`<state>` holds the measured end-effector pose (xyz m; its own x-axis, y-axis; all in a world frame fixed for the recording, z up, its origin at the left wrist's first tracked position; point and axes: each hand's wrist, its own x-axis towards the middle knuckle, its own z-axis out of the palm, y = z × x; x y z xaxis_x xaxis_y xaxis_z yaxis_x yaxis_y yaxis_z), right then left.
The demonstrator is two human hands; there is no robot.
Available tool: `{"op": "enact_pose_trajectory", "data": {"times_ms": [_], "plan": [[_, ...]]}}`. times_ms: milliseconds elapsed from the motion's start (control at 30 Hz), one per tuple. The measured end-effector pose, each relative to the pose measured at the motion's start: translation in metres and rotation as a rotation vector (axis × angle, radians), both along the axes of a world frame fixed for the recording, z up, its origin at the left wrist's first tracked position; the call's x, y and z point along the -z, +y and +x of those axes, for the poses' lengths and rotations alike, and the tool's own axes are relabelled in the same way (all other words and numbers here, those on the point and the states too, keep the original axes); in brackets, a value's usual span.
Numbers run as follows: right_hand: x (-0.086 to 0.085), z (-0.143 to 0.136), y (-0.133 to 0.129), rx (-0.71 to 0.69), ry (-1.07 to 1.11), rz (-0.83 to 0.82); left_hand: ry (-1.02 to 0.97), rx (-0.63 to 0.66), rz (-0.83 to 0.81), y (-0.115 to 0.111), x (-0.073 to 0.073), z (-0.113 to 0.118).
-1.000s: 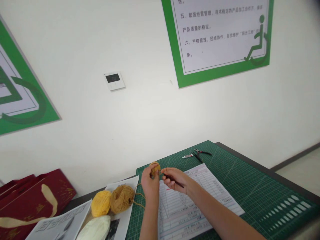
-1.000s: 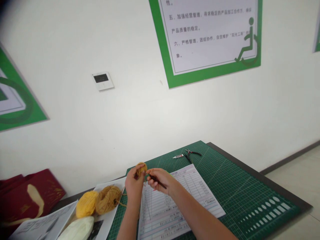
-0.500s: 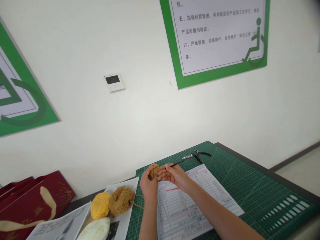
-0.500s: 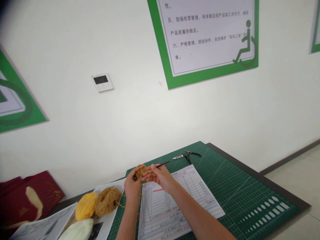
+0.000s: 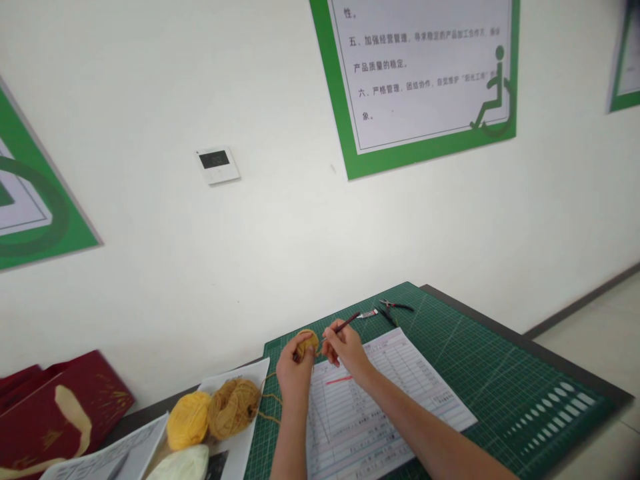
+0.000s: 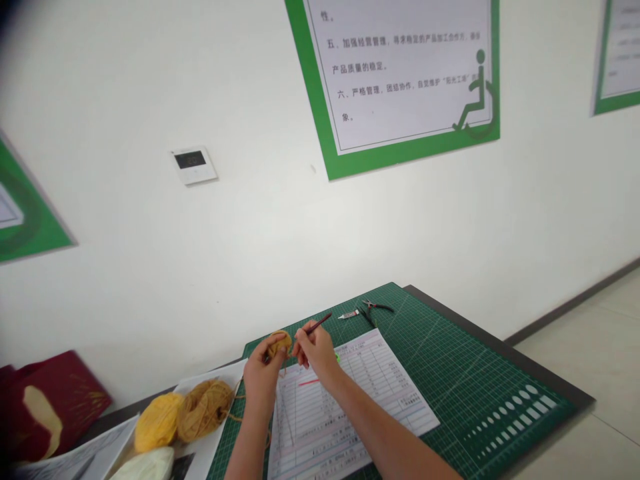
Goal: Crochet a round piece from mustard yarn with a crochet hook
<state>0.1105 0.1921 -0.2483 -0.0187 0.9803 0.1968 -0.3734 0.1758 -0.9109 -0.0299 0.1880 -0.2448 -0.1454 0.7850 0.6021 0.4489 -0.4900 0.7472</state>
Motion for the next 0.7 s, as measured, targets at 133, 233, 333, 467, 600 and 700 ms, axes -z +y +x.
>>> {"op": "enact_pose_trajectory", "data": {"times_ms": [133,233,333,467,600,700], "plan": [[-0.002,0.001,-0.005,0.042,-0.050,0.062,-0.136,0.029,-0.024,-0.004,-0.001,0.007],[-0.003,0.000,-0.007,0.056,-0.070,0.089,-0.226,0.052,-0.039,-0.009,-0.002,0.013],[-0.003,-0.001,-0.007,0.062,-0.067,0.097,-0.293,0.079,-0.052,-0.012,-0.003,0.017],[-0.002,0.000,-0.007,0.045,-0.043,0.088,-0.343,0.109,-0.078,-0.012,-0.005,0.017],[-0.001,-0.001,-0.007,0.018,-0.004,0.061,-0.357,0.119,-0.096,-0.013,-0.007,0.016],[0.001,-0.001,-0.004,-0.011,0.038,0.017,-0.365,0.114,-0.109,-0.013,-0.009,0.017]]}}
